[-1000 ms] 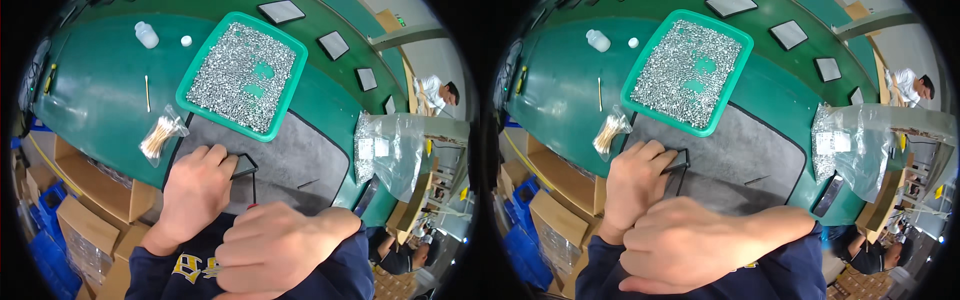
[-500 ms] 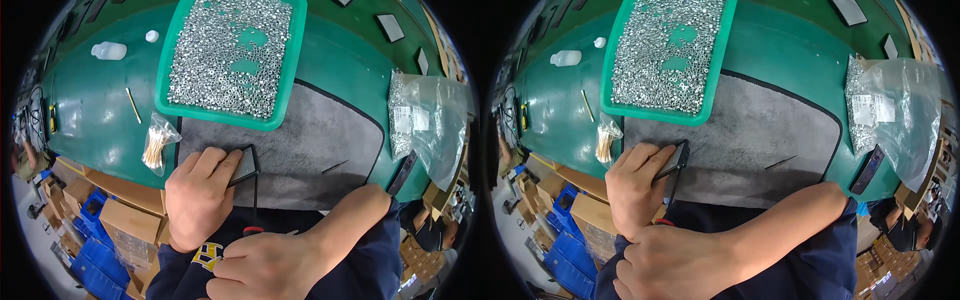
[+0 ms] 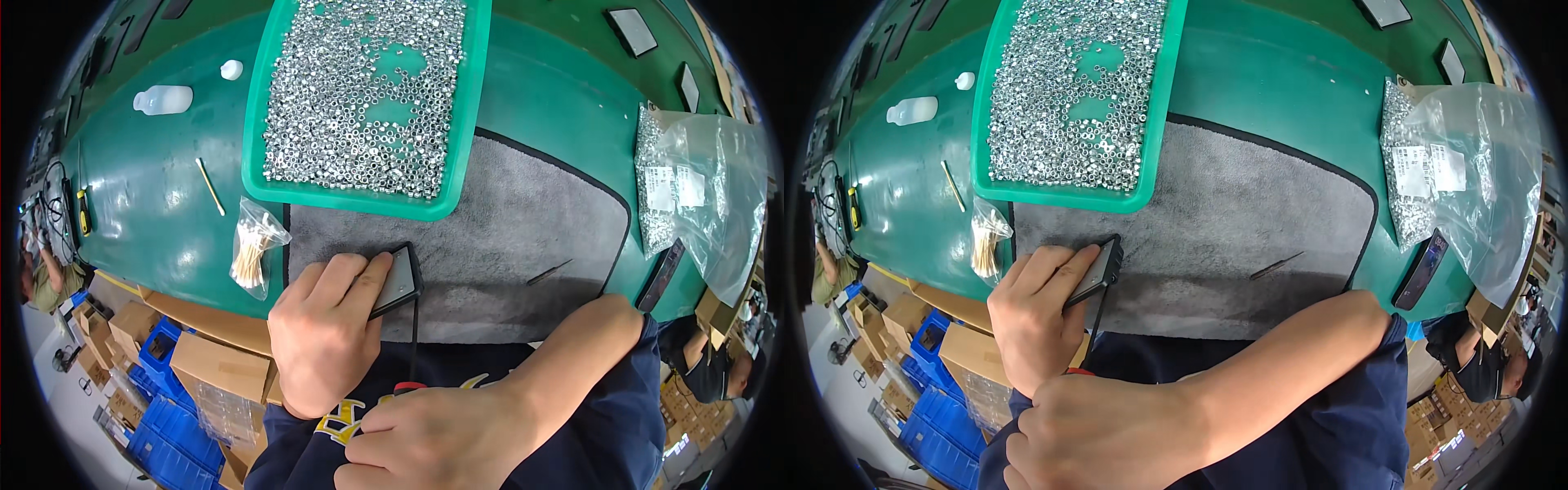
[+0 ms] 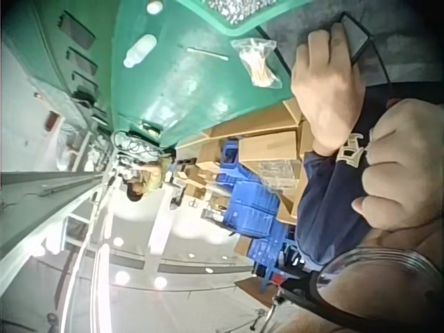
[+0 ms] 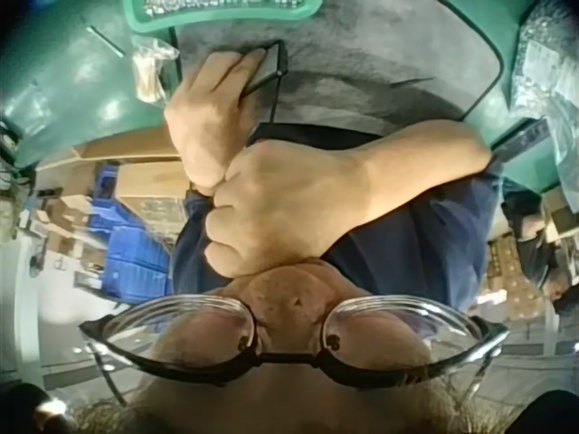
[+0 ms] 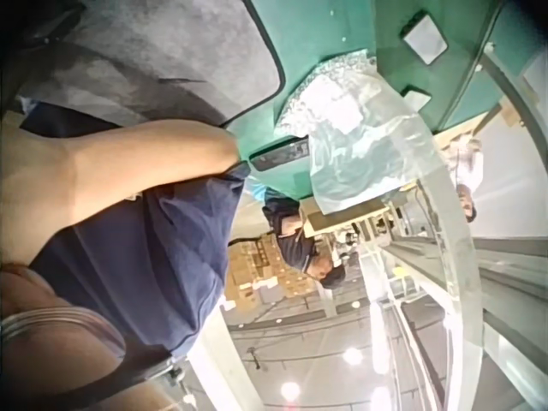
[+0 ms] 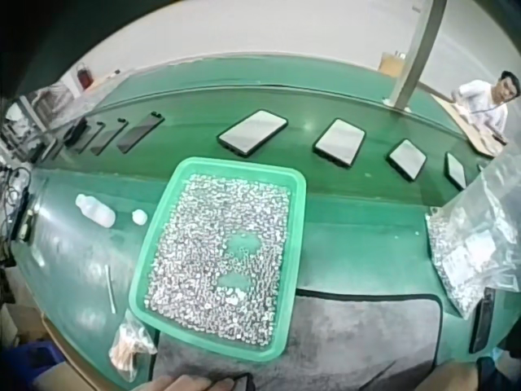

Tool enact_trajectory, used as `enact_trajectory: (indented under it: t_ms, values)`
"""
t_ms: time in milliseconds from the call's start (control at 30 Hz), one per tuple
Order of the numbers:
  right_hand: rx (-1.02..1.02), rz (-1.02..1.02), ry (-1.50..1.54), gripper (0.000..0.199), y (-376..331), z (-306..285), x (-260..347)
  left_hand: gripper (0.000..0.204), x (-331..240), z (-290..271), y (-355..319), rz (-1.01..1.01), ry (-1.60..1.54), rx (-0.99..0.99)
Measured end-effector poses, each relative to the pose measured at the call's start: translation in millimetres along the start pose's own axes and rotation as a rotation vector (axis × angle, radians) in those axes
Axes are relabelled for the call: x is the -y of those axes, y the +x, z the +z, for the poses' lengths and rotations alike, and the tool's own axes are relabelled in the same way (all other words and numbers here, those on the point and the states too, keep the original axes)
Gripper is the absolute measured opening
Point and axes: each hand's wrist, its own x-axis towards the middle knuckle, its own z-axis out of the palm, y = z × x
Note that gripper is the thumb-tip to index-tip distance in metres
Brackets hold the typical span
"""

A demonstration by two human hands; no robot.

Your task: The person assembles components by attaching small parts onto panels, tightening screws using a screwdriver, and placing the assembled pieces onto a conveyor belt.

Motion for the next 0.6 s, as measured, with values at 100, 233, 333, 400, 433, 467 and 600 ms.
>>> enact_trajectory:
  t_ms: [100, 233, 333, 400, 433, 467, 600]
  values:
    - [-0.002, 0.003, 0.001, 0.021, -0.4, 1.0, 0.2, 0.052, -0.9, 0.2, -0.3, -0.003, 0.0, -0.001]
    - [0.004, 0.008, 0.003, 0.021, 0.0, 1.0, 0.4, 0.052, -1.6, -0.5, -0.7, -0.007, -0.001, 0.0]
    - [0.023, 0.012, 0.012, 0.021, 0.4, 0.2, 1.0, 0.053, -2.2, -1.3, -1.4, -0.015, -0.001, 0.011]
    - [0.023, 0.016, 0.011, 0.021, 0.4, 0.2, 0.7, 0.053, -1.0, -1.0, -0.8, -0.008, -0.006, 0.011]
    - [0.024, 0.019, 0.011, 0.021, 0.2, 0.4, 0.4, 0.053, -0.1, -0.7, -0.6, -0.003, -0.009, 0.01]
    - [0.025, 0.022, 0.011, 0.021, -0.1, 0.6, -0.1, 0.053, 0.8, -0.2, -0.4, 0.003, -0.012, 0.01]
    - [0.027, 0.025, 0.011, 0.021, 0.5, 0.6, -1.5, 0.054, 0.7, -0.9, 0.7, -0.002, -0.013, 0.021]
